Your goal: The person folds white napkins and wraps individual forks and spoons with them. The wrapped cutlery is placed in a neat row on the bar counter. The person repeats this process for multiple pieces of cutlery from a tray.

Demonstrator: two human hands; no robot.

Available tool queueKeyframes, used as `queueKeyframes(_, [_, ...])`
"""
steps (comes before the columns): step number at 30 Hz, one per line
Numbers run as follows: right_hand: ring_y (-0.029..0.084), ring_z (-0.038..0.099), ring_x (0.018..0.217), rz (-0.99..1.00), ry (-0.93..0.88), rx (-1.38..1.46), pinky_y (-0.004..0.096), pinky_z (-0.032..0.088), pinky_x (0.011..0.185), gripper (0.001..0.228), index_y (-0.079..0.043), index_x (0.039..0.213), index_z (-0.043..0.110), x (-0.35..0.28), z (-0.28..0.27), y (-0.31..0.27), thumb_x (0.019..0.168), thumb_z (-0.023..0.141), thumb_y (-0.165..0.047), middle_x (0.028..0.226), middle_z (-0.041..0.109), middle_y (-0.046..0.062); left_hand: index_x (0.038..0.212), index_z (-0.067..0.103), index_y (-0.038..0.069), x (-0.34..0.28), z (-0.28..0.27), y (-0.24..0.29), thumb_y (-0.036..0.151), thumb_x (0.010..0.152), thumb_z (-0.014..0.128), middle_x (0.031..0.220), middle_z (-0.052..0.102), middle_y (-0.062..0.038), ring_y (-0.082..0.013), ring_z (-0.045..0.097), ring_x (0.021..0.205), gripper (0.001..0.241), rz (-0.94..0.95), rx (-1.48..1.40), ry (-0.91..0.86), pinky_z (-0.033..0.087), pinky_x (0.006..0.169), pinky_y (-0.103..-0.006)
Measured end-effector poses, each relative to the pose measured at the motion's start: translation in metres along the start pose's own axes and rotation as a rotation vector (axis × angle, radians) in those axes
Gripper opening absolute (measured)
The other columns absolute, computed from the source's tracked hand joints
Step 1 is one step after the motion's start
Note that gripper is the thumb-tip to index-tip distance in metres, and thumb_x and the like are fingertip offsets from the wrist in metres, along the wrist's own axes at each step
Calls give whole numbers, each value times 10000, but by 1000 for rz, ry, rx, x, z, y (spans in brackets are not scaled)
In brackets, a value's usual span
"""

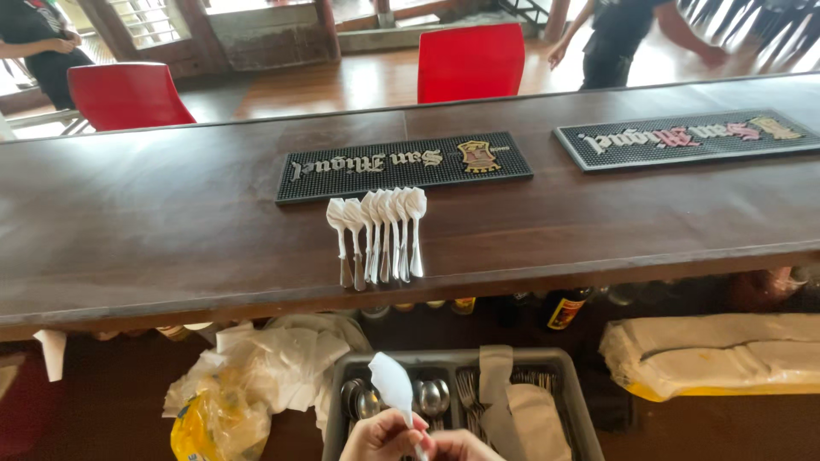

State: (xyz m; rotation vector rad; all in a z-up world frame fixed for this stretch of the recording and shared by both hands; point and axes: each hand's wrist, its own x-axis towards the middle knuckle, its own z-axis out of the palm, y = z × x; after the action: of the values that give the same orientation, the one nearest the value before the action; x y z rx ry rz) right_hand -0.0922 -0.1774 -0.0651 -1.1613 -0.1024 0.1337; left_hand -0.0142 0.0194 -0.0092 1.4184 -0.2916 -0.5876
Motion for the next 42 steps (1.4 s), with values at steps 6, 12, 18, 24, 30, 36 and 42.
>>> queueKeyframes(6, [44, 613, 856, 237, -127, 55, 223, 481, 814, 255, -94, 1145, 625, 38, 3, -1, 938, 692, 37, 895, 647, -30, 1000, 800, 27, 5, 13, -5, 130, 858, 826, 791, 822, -41, -84, 750, 776, 178, 135, 375, 288, 620, 731, -265])
queueKeyframes(12, [58, 659, 979, 564, -386, 178, 237, 509, 938, 268, -18, 1218, 696, 37, -32, -25, 963, 643, -80, 1038, 714, 9, 1086, 747, 21, -9, 9, 8, 102, 945, 735, 832, 761, -18, -69, 634, 677, 163, -16, -119, 6, 498, 616, -222])
queueKeyframes(18, [160, 694, 944, 158, -452, 60, 325, 542, 877, 149, 90, 1146, 666, 40, -44, 3, 1034, 730, 15, 1002, 724, 92, 1070, 749, -20, -10, 20, 29, 80, 926, 758, 870, 783, -24, -60, 716, 821, 175, 173, 70, 86, 585, 779, -222])
queueKeyframes(24, [99, 664, 799, 132, -173, -104, 256, 527, 661, 729, -158, 1401, 427, 57, -14, -2, 780, 769, 10, 1058, 682, -42, 1109, 747, 5, -8, 27, 41, 68, 895, 790, 833, 777, -10, -43, 674, 781, 227, 275, 272, 297, 569, 738, -225])
queueKeyframes(30, [108, 655, 806, -600, 22, -798, 271, 554, 691, 392, -74, 1201, 613, 64, -7, -58, 864, 810, -105, 954, 722, 49, 1340, 680, 64, 1, 36, 47, 50, 911, 731, 848, 736, -38, -87, 652, 778, 432, 226, 343, 285, 559, 743, -249])
queueKeyframes(36, [135, 648, 693, -277, 124, -693, 266, 531, 577, 191, -49, 1047, 596, 117, -12, -90, 920, 721, -117, 810, 705, 91, 1521, 408, 143, 7, 40, 48, 82, 912, 728, 1148, 715, -45, -119, 717, 965, 691, 148, 340, 235, 584, 839, -272])
queueKeyframes(42, [160, 665, 631, -250, 234, -709, 299, 555, 496, 199, 23, 1086, 616, 269, -55, -168, 935, 678, -89, 827, 726, 97, 1463, 542, 103, -1, 45, 45, 49, 912, 727, 1252, 690, -102, -184, 688, 1135, 583, 317, 251, -40, 580, 994, -301])
